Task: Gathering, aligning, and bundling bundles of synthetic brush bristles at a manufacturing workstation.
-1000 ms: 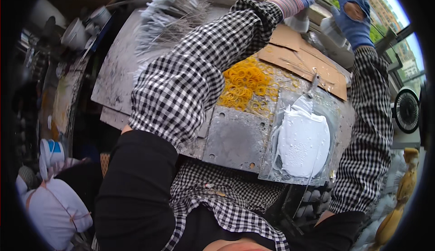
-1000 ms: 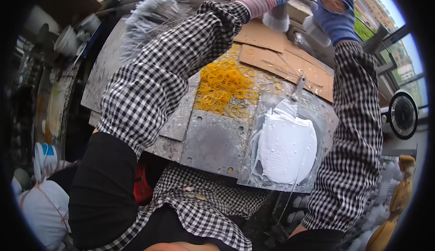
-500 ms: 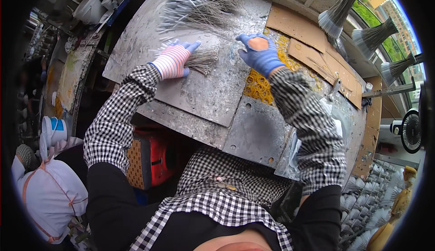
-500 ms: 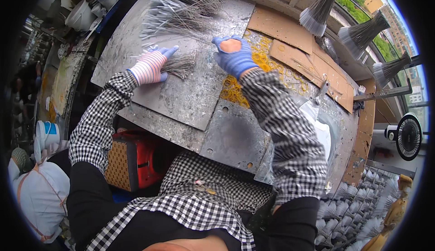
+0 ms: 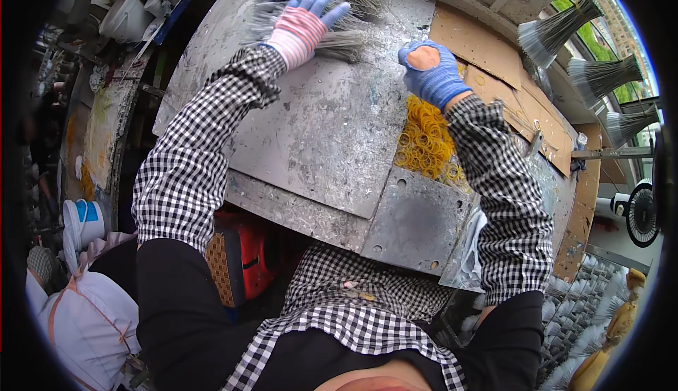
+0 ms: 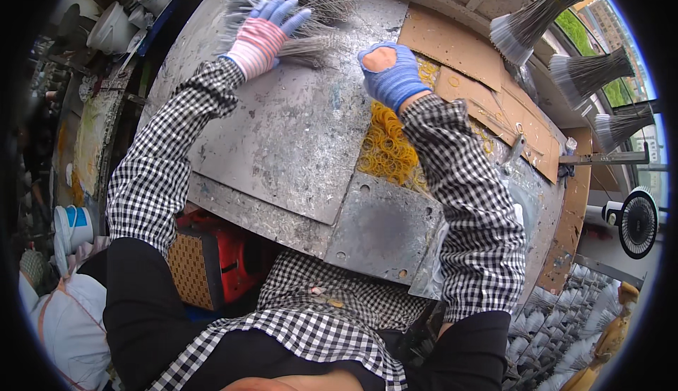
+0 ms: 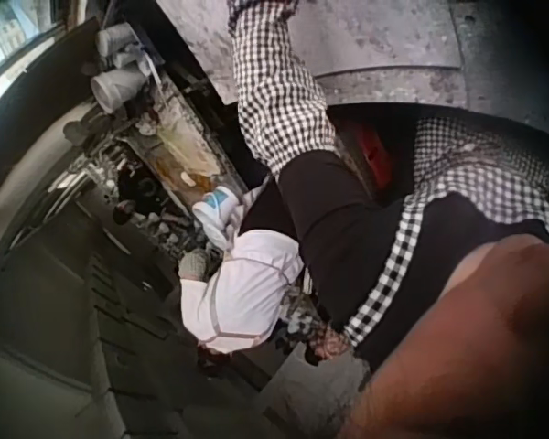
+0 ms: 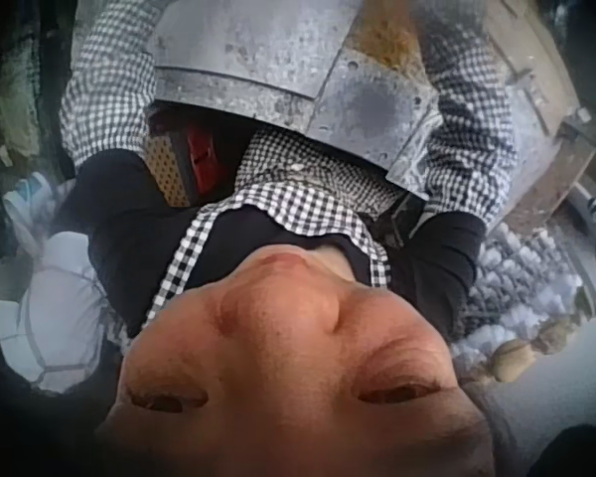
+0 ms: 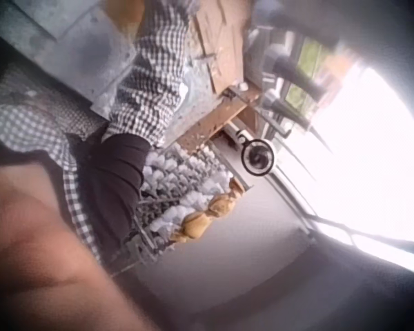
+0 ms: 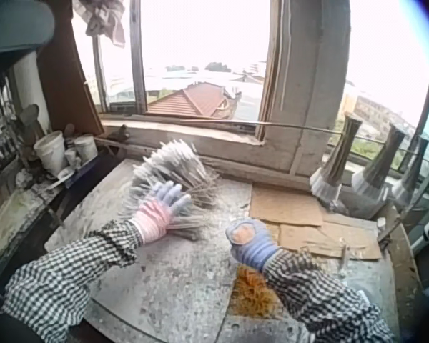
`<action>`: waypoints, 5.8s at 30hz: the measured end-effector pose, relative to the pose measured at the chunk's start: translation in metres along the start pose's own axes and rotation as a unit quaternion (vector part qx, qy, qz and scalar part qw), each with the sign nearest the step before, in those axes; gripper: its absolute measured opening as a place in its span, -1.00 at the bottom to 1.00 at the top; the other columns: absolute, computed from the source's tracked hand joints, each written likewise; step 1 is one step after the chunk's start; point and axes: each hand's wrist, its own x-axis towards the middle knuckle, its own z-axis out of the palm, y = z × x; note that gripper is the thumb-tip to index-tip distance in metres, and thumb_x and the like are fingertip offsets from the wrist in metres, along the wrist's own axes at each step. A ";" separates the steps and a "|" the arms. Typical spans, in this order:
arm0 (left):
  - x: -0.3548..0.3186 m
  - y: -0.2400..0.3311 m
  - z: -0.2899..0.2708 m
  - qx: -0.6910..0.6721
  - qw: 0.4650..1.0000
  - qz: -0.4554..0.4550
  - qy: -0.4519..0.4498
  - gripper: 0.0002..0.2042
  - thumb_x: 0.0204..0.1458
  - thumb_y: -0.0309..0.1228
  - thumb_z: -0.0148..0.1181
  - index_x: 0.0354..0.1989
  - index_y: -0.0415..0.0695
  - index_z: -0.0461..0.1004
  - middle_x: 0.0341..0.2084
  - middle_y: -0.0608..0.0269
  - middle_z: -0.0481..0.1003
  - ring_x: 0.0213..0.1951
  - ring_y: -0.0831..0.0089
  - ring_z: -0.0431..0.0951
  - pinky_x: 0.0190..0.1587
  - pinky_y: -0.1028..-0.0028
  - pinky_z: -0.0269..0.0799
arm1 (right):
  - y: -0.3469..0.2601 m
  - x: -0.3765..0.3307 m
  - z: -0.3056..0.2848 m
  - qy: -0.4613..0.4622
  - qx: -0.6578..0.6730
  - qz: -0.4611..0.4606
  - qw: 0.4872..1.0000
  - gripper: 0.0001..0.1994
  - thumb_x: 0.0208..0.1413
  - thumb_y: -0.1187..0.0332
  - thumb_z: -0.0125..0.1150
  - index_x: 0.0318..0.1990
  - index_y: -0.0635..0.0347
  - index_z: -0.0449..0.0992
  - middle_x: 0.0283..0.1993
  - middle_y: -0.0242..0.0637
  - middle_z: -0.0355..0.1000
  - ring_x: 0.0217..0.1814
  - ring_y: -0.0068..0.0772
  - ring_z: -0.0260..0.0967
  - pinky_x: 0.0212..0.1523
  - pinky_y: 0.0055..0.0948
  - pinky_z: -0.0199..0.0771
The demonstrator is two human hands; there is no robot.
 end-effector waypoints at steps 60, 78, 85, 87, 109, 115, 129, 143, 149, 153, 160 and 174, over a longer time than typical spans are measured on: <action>-0.114 0.028 -0.055 -0.231 0.923 -0.016 -0.308 -0.48 -0.22 -0.04 0.41 -0.08 -0.08 0.64 0.17 -0.06 0.45 0.25 -0.03 0.38 0.24 0.01 0.28 | -0.142 0.147 0.022 0.017 0.416 -0.256 0.872 -0.85 0.14 0.34 0.26 -0.17 0.11 0.63 -0.17 -0.11 0.56 -0.08 0.05 0.52 -0.06 -0.13 0.52; -0.158 0.062 -0.055 -0.305 0.904 -0.109 -0.278 -0.65 0.09 -0.38 0.09 0.01 -0.29 0.51 0.03 0.01 0.52 0.01 0.14 0.54 0.09 0.16 0.42 | -0.111 0.163 0.107 0.196 0.285 -0.208 0.915 -0.89 0.03 0.49 0.19 -0.26 0.20 0.50 -0.26 -0.08 0.43 -0.16 0.09 0.39 -0.14 -0.01 0.36; -0.177 0.066 -0.052 -0.228 0.946 -0.157 -0.169 -0.63 0.22 -0.28 0.00 0.09 -0.17 0.57 0.31 -0.06 0.38 0.20 0.03 0.45 0.20 0.06 0.35 | -0.117 0.167 0.126 0.196 0.275 -0.202 0.919 -0.85 0.10 0.45 0.16 -0.19 0.27 0.50 -0.21 -0.02 0.43 -0.12 0.13 0.38 -0.06 -0.02 0.36; -0.179 0.073 -0.049 -0.242 0.933 -0.148 -0.222 -0.60 0.24 -0.26 -0.02 0.14 -0.17 0.55 0.34 -0.11 0.34 0.28 -0.04 0.39 0.29 -0.01 0.28 | -0.121 0.166 0.116 0.185 0.303 -0.201 0.913 -0.86 0.11 0.45 0.16 -0.20 0.28 0.50 -0.21 -0.02 0.42 -0.12 0.14 0.37 -0.07 0.00 0.35; -0.203 0.091 -0.043 -0.138 0.962 -0.032 -0.232 -0.91 0.00 -0.36 0.20 -0.40 -0.02 0.61 -0.49 0.26 0.63 -0.43 0.24 0.65 -0.47 0.13 0.43 | -0.127 0.183 0.120 0.069 0.151 -0.181 0.969 -0.82 0.22 0.29 0.12 -0.23 0.17 0.57 -0.16 0.06 0.52 -0.06 0.19 0.48 -0.02 0.02 0.49; -0.188 0.080 -0.089 -0.125 0.938 -0.010 -0.324 -0.79 -0.07 -0.31 0.36 -0.22 0.05 0.68 -0.28 0.26 0.69 -0.20 0.24 0.71 -0.25 0.18 0.59 | -0.081 0.166 0.027 0.178 0.288 -0.244 0.909 -0.81 0.25 0.34 0.08 -0.17 0.19 0.61 -0.18 0.02 0.57 -0.07 0.18 0.51 0.00 -0.08 0.51; -0.099 0.025 -0.261 -0.412 0.843 -0.345 -0.039 -0.61 -0.25 -0.37 0.40 -0.13 0.02 0.62 -0.24 0.13 0.67 -0.12 0.15 0.68 -0.05 0.27 0.56 | -0.055 -0.089 -0.137 0.224 0.735 0.031 0.639 -0.27 0.31 -0.07 0.18 0.48 0.15 0.17 0.30 -0.18 0.36 0.18 -0.27 0.39 0.21 -0.29 0.37; -0.242 0.226 -0.302 -0.856 0.445 -0.233 -0.124 -0.52 -0.06 -0.58 0.30 0.13 -0.18 0.48 -0.03 0.25 0.58 0.06 0.47 0.49 0.16 0.36 0.43 | -0.234 -0.243 -0.150 0.093 0.843 0.117 0.516 -0.17 0.00 0.57 0.44 0.44 0.16 0.14 -0.16 -0.23 0.52 -0.26 -0.38 0.54 -0.28 -0.39 0.64; -0.269 0.235 -0.284 -0.904 0.131 -0.226 -0.337 -0.40 0.07 -0.36 0.43 0.29 -0.22 0.38 0.14 0.22 0.52 0.19 0.43 0.47 0.29 0.35 0.35 | -0.255 -0.287 -0.071 0.079 0.862 0.219 0.450 -0.42 0.02 0.52 0.47 0.24 0.17 0.42 -0.21 -0.37 0.52 -0.31 -0.52 0.49 -0.25 -0.48 0.59; -0.258 0.248 -0.266 -0.919 0.292 -0.111 -0.242 -0.39 -0.01 -0.35 0.50 0.24 -0.21 0.42 0.04 0.25 0.57 0.09 0.40 0.56 0.18 0.35 0.48 | -0.249 -0.297 -0.071 0.108 0.797 0.205 0.558 -0.34 0.03 0.41 0.51 0.31 0.15 0.36 -0.10 -0.41 0.48 -0.04 -0.60 0.40 0.02 -0.51 0.48; -0.248 0.260 -0.287 -0.882 0.265 -0.198 -0.336 -0.67 -0.02 -0.50 0.43 -0.08 -0.20 0.48 -0.31 0.27 0.55 -0.19 0.51 0.60 -0.04 0.45 0.53 | -0.195 -0.279 -0.107 0.107 0.795 0.205 0.560 -0.20 0.06 0.15 0.54 0.38 0.24 0.24 0.10 -0.13 0.51 0.13 -0.32 0.47 0.14 -0.25 0.51; -0.218 0.259 -0.273 -0.911 0.309 -0.182 -0.202 -0.44 -0.07 -0.54 0.48 0.17 -0.21 0.43 -0.01 0.23 0.55 0.07 0.44 0.55 0.13 0.39 0.50 | -0.185 -0.284 -0.092 0.156 0.518 -0.025 0.840 -0.69 0.18 0.35 0.29 0.03 0.29 0.55 0.01 -0.10 0.55 -0.03 -0.15 0.57 -0.01 -0.27 0.62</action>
